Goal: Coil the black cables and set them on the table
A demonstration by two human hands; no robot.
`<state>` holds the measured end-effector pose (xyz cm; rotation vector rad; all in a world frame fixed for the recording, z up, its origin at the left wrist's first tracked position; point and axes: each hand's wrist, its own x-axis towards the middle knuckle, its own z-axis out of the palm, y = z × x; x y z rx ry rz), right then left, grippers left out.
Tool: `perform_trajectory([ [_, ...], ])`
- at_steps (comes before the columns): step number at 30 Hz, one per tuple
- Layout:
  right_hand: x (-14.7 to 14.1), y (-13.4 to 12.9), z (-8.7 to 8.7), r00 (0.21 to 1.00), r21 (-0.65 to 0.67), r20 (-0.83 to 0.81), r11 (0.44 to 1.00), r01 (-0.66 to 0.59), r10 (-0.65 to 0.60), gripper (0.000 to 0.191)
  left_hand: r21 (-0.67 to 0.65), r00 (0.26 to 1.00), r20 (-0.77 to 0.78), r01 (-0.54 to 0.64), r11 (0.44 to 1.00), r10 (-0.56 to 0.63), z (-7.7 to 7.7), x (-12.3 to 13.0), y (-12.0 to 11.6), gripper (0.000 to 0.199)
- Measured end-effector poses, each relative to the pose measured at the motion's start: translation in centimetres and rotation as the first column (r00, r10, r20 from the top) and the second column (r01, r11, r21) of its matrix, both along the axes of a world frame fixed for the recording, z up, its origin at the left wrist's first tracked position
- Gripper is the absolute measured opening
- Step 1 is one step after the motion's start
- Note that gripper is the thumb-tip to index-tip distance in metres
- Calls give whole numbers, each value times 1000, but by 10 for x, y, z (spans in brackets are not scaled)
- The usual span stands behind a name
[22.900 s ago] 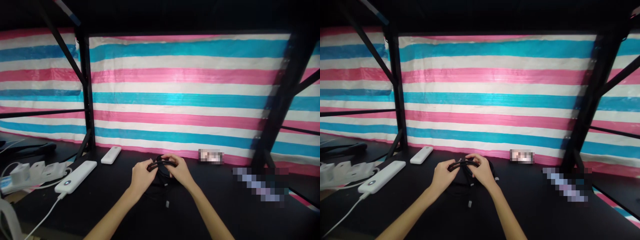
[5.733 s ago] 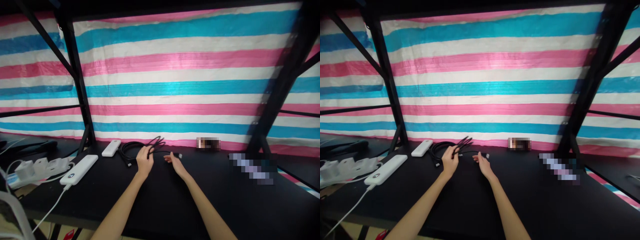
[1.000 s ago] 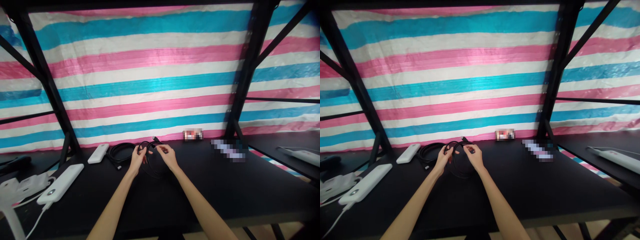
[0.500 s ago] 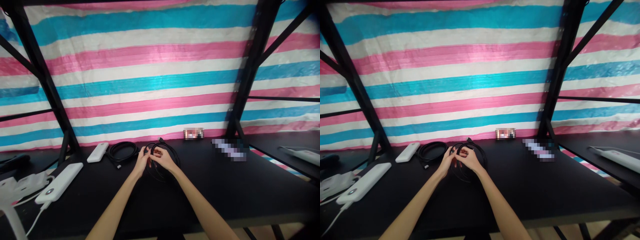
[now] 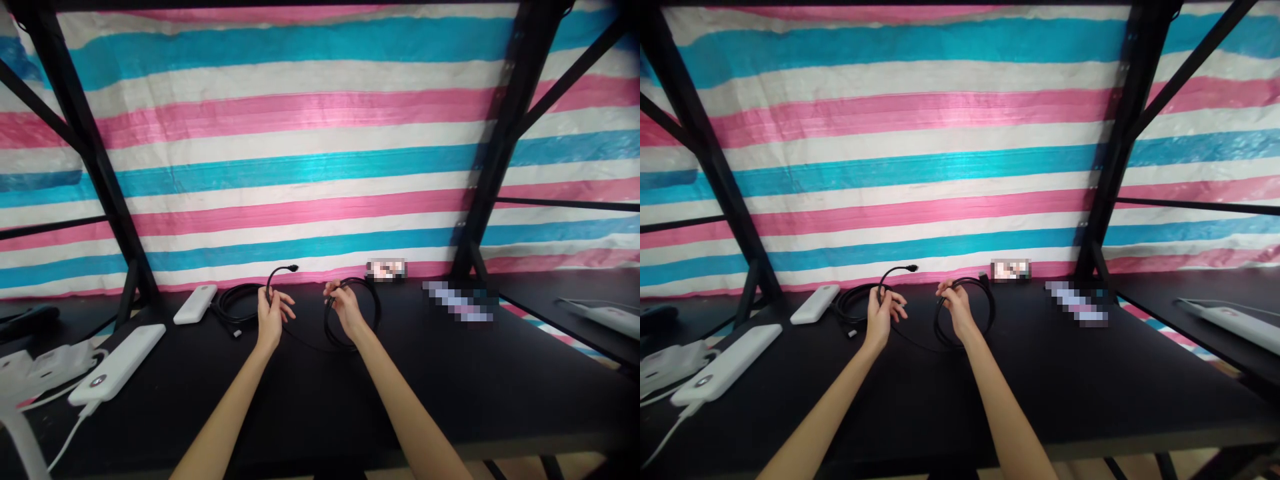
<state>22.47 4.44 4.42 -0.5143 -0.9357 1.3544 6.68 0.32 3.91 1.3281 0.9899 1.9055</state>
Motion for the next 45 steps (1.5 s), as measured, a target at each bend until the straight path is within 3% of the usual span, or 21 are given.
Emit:
perform_trajectory([
  [3, 8, -2, 7, 992, -66, -129, 998, -26, 17, 20, 55, 994, 40, -100, 993, 98, 2, -6, 0, 21],
  [7, 10, -3, 10, 983, -129, -184, 991, -46, 21, 18, 99, 971, 117, -219, 971, 207, 7, -15, 1, 20],
  [14, 7, 4, 5, 974, -264, -162, 958, 114, -160, 22, 136, 886, 295, -410, 902, 358, 15, -29, 2, 17],
  [22, 12, 16, -6, 956, -327, -168, 929, 175, -240, 26, 160, 859, 351, -448, 879, 374, 17, -32, 2, 14],
  [26, 17, 21, -9, 971, -311, -145, 940, 139, -192, 19, 161, 843, 367, -475, 865, 394, 20, -35, 0, 15],
  [31, 12, 17, -10, 996, -215, -83, 977, 1, -20, 19, 98, 884, 335, -377, 921, 326, 18, -33, 1, 15],
  [37, -11, 2, -12, 974, -192, 60, 960, -203, 218, 34, 58, 959, 207, -208, 976, 192, 11, -19, 2, 10],
  [42, -18, 0, -20, 950, -190, 277, 978, -91, 142, 36, 37, 990, -9, -139, 990, 139, 4, -2, -3, 9],
  [45, -22, -2, -25, 853, -111, 506, 990, -86, 131, 36, -36, 991, -134, -19, 999, 14, -3, 7, -4, 12],
])
